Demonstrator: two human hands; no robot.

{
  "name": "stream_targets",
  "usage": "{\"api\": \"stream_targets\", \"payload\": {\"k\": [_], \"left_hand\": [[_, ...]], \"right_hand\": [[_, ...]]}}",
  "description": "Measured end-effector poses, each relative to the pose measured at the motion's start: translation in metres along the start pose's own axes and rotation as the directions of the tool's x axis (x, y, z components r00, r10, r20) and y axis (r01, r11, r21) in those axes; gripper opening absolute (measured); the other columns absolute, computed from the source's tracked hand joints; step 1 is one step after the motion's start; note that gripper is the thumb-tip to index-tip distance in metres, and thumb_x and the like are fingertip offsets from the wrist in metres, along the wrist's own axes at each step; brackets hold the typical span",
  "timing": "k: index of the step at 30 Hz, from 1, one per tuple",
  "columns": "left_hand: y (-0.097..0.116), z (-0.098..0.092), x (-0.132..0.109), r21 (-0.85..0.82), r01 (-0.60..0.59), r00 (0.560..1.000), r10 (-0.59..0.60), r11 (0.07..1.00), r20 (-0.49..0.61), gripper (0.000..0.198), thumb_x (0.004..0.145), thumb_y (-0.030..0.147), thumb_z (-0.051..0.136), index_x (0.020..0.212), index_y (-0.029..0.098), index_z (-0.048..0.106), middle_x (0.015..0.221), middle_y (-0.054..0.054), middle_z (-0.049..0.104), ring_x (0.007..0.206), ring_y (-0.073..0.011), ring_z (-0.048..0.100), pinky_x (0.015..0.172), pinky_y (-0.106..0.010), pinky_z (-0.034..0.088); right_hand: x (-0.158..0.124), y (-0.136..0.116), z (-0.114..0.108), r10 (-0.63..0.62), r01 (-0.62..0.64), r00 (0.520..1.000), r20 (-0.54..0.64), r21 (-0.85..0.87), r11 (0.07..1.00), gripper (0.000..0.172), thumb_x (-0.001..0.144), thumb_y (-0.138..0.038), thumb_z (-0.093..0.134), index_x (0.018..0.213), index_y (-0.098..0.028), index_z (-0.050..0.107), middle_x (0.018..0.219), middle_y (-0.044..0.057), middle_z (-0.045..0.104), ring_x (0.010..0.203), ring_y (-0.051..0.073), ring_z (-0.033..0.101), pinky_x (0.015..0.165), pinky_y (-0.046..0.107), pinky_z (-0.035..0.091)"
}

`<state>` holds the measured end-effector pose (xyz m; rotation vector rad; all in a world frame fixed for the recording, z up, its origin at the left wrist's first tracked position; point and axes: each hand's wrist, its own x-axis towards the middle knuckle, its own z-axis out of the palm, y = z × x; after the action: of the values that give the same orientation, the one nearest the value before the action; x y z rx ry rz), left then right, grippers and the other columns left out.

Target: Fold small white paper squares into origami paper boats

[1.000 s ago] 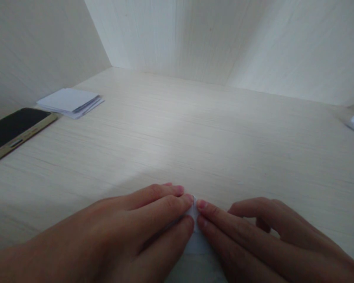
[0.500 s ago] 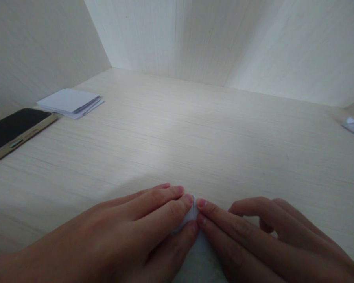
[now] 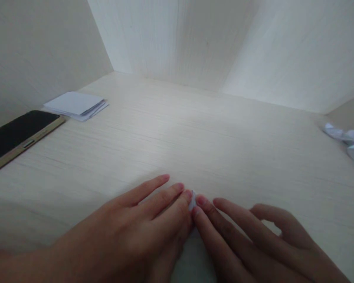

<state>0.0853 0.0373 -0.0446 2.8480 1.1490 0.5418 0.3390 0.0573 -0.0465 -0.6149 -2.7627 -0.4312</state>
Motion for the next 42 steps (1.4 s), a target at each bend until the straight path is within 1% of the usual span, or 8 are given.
{"api": "stream_targets", "payload": {"k": [7,14,20,24,29,36,39,42], "left_hand": [[0.009,-0.012,0.015,0.097,-0.138,0.989,0.131,0.986,0.069,0.041,0.101,0.019,0.041,0.121,0.008,0.075,0.123,-0.015,0.076,0.116,-0.0322,0.070,0.111,-0.049,0.053],[0.007,-0.015,0.015,0.126,-0.092,0.991,0.079,0.988,0.110,0.040,0.106,0.026,0.044,0.126,0.006,0.072,0.147,-0.024,0.058,0.144,-0.0375,0.049,0.116,-0.051,0.046],[0.001,-0.012,0.014,0.029,-0.138,0.985,0.134,0.990,0.109,0.036,0.103,0.021,0.048,0.126,0.005,0.070,0.140,-0.021,0.066,0.137,-0.0321,0.058,0.120,-0.052,0.044],[-0.004,-0.008,0.015,-0.043,-0.079,0.996,0.081,0.996,0.041,0.042,0.110,0.024,0.034,0.124,0.008,0.071,0.133,-0.015,0.073,0.128,-0.0244,0.066,0.121,-0.048,0.043],[-0.011,0.003,0.021,-0.007,-0.086,0.996,0.086,0.996,0.010,0.042,0.110,0.027,0.033,0.118,0.013,0.071,0.124,-0.014,0.076,0.117,-0.0249,0.069,0.110,-0.045,0.052],[-0.012,0.006,0.022,-0.013,-0.091,0.995,0.092,0.996,0.044,0.039,0.109,0.027,0.034,0.118,0.017,0.071,0.123,-0.013,0.073,0.120,-0.0255,0.065,0.115,-0.049,0.045],[-0.009,0.002,0.023,-0.037,-0.061,0.993,0.064,0.997,0.099,0.031,0.108,0.028,0.044,0.120,0.017,0.070,0.128,-0.012,0.070,0.124,-0.0260,0.063,0.116,-0.054,0.043],[-0.008,-0.006,0.034,-0.066,0.001,0.985,0.010,0.998,0.171,0.029,0.101,0.037,0.062,0.122,0.016,0.068,0.127,-0.011,0.068,0.116,-0.0262,0.066,0.103,-0.052,0.053]], "right_hand": [[-0.015,-0.008,-0.025,0.047,-0.043,0.995,0.088,-0.046,0.998,0.042,0.100,-0.010,0.039,0.127,-0.014,0.071,0.129,0.007,0.077,0.110,0.024,0.072,0.087,0.046,0.057],[-0.004,-0.036,-0.035,0.284,-0.288,0.953,0.110,0.024,0.957,0.035,0.103,-0.023,0.051,0.132,-0.013,0.069,0.127,0.011,0.077,0.110,0.026,0.070,0.106,0.051,0.045],[0.012,-0.056,-0.046,0.425,-0.435,0.878,0.217,-0.006,0.901,0.042,0.104,-0.027,0.046,0.134,-0.005,0.066,0.129,0.019,0.074,0.115,0.032,0.067,0.114,0.054,0.035],[0.016,-0.071,-0.047,0.490,-0.493,0.852,0.183,-0.033,0.869,0.039,0.103,-0.027,0.047,0.132,-0.007,0.066,0.126,0.017,0.075,0.117,0.032,0.066,0.118,0.054,0.028],[0.023,-0.084,-0.040,0.591,-0.590,0.784,0.191,-0.065,0.805,0.045,0.101,-0.036,0.050,0.130,-0.006,0.067,0.122,0.018,0.076,0.115,0.036,0.065,0.119,0.060,0.023],[0.031,-0.090,-0.040,0.657,-0.656,0.734,0.172,-0.072,0.751,0.046,0.098,-0.040,0.053,0.128,-0.009,0.070,0.123,0.018,0.075,0.118,0.037,0.063,0.119,0.062,0.022],[0.031,-0.096,-0.039,0.686,-0.685,0.709,0.166,-0.071,0.725,0.045,0.099,-0.039,0.051,0.128,-0.010,0.069,0.124,0.017,0.075,0.119,0.037,0.062,0.119,0.063,0.023],[0.030,-0.107,-0.035,0.727,-0.726,0.672,0.140,-0.070,0.684,0.046,0.103,-0.037,0.045,0.135,-0.011,0.064,0.132,0.018,0.071,0.124,0.036,0.060,0.117,0.063,0.028]]}}
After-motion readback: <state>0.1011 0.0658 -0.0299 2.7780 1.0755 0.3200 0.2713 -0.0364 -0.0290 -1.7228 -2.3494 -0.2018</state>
